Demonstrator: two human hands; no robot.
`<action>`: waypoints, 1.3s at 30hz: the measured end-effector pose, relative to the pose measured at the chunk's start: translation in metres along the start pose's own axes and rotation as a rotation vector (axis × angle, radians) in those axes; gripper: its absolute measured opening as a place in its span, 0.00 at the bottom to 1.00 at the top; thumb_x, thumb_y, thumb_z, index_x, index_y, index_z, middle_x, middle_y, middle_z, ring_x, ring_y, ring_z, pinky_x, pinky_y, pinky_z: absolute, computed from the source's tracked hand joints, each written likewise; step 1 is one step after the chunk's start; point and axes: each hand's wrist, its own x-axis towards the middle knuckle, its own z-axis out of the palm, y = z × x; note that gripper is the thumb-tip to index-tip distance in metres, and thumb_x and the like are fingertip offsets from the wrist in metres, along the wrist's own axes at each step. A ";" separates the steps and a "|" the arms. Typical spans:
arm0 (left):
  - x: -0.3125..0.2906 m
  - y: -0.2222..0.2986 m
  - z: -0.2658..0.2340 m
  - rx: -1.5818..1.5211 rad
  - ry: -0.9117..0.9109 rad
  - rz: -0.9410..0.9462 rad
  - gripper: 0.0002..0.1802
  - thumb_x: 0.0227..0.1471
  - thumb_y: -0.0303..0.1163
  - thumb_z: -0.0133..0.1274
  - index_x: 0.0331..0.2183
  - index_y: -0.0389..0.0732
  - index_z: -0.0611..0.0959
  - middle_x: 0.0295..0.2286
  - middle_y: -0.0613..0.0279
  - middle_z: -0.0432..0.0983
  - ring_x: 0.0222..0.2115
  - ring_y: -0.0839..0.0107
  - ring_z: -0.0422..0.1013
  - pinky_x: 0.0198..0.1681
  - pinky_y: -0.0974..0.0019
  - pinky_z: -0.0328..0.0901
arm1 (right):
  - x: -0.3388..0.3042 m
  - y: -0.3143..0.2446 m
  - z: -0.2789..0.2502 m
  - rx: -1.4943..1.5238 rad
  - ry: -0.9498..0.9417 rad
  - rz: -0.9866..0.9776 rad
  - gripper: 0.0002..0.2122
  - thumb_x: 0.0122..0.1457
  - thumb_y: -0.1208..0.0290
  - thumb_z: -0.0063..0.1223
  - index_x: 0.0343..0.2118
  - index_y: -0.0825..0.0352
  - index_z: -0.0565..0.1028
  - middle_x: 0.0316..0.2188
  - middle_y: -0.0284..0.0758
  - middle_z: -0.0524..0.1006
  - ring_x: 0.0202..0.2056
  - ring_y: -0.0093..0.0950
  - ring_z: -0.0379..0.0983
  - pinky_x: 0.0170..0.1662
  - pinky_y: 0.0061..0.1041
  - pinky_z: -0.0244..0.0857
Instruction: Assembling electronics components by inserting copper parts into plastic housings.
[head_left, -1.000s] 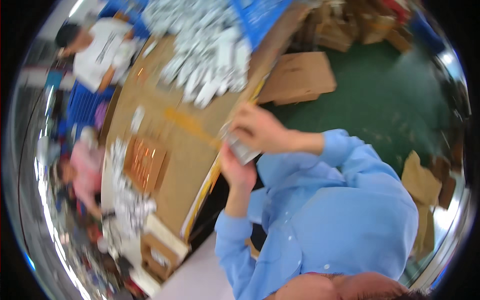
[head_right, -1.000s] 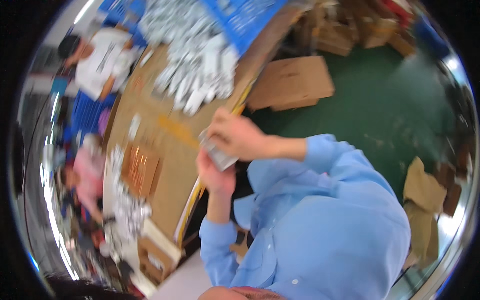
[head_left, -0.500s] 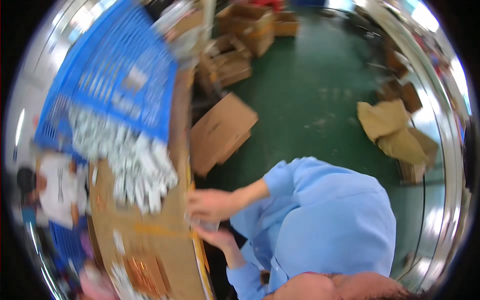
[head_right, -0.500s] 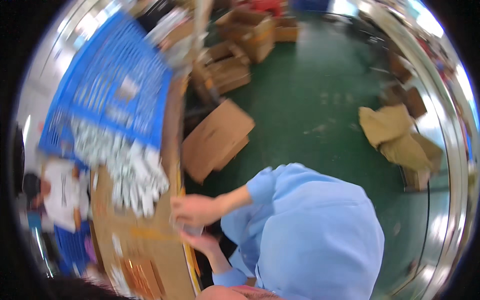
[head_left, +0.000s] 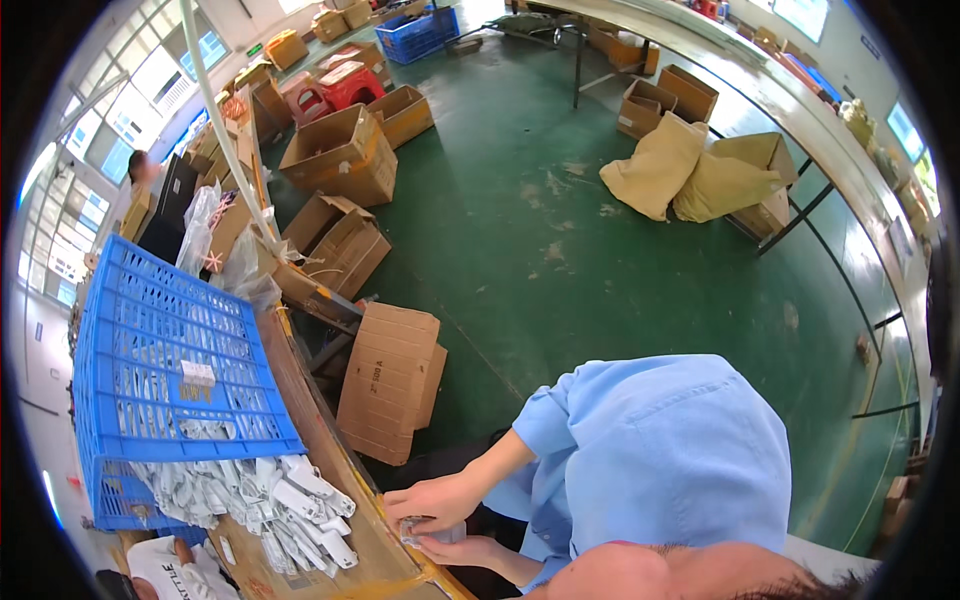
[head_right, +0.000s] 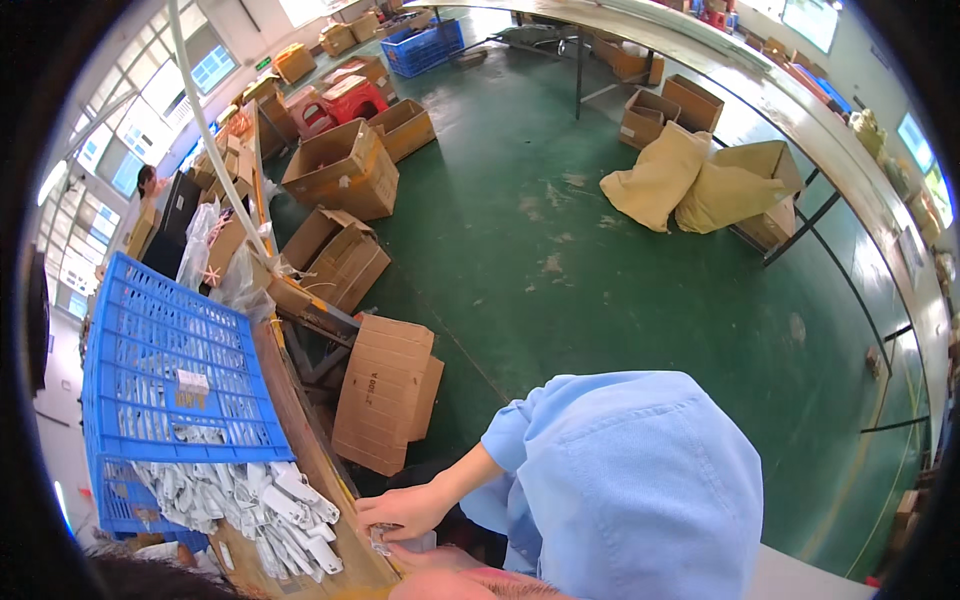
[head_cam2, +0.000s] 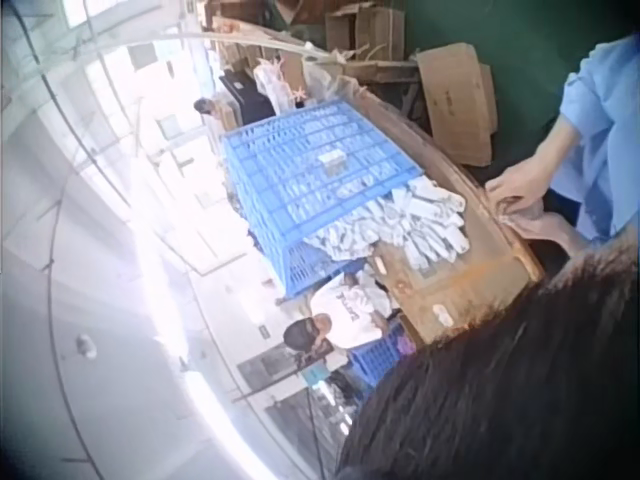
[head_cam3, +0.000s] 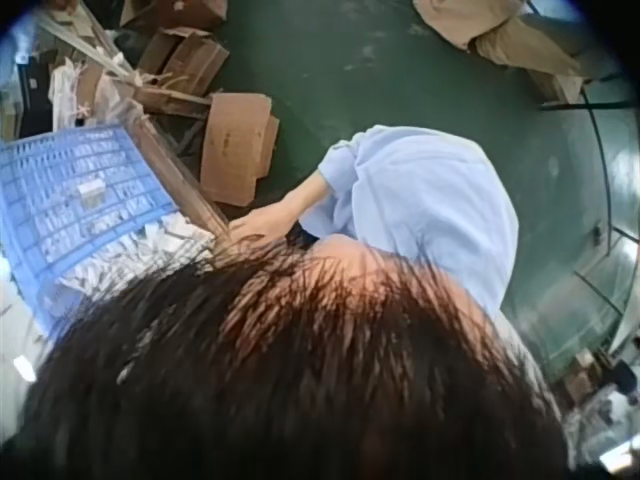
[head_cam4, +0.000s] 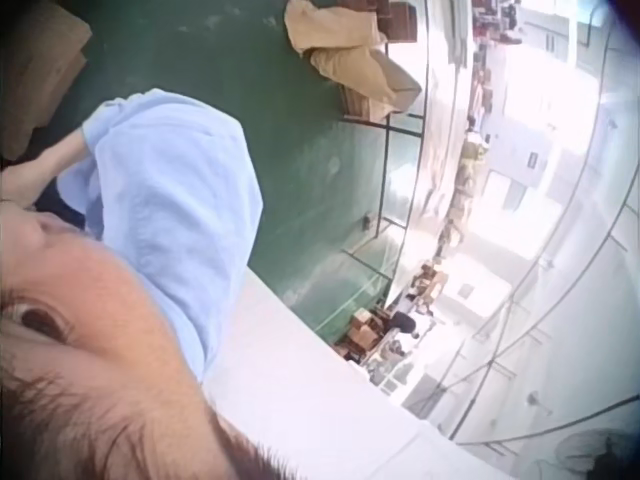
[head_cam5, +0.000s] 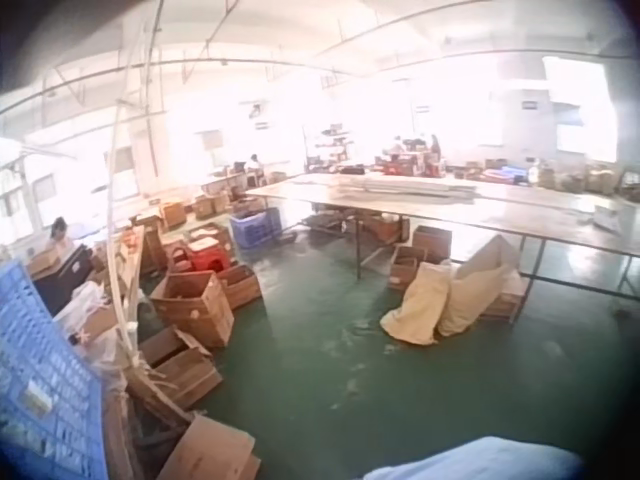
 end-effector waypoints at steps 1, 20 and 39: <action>0.000 0.001 -0.002 0.020 -0.015 0.004 0.27 0.62 0.42 0.37 0.47 0.25 0.73 0.45 0.45 0.70 0.45 0.57 0.69 0.47 0.60 0.67 | -0.002 -0.001 0.004 0.043 -0.006 0.020 0.10 0.55 0.77 0.49 0.40 0.66 0.66 0.39 0.40 0.65 0.35 0.38 0.69 0.37 0.35 0.64; 0.009 0.030 0.007 0.369 -0.375 0.073 0.24 0.61 0.40 0.40 0.48 0.28 0.73 0.43 0.49 0.72 0.41 0.62 0.70 0.44 0.62 0.67 | 0.006 0.010 0.010 0.026 -0.076 0.217 0.07 0.43 0.78 0.53 0.26 0.68 0.67 0.24 0.38 0.71 0.28 0.36 0.69 0.30 0.34 0.62; -0.018 0.080 -0.032 0.354 -0.249 -0.067 0.14 0.61 0.35 0.45 0.37 0.33 0.79 0.22 0.63 0.76 0.20 0.79 0.71 0.22 0.75 0.65 | 0.009 -0.006 0.020 0.310 -0.320 0.630 0.05 0.52 0.79 0.53 0.30 0.71 0.69 0.23 0.34 0.72 0.23 0.22 0.71 0.25 0.24 0.66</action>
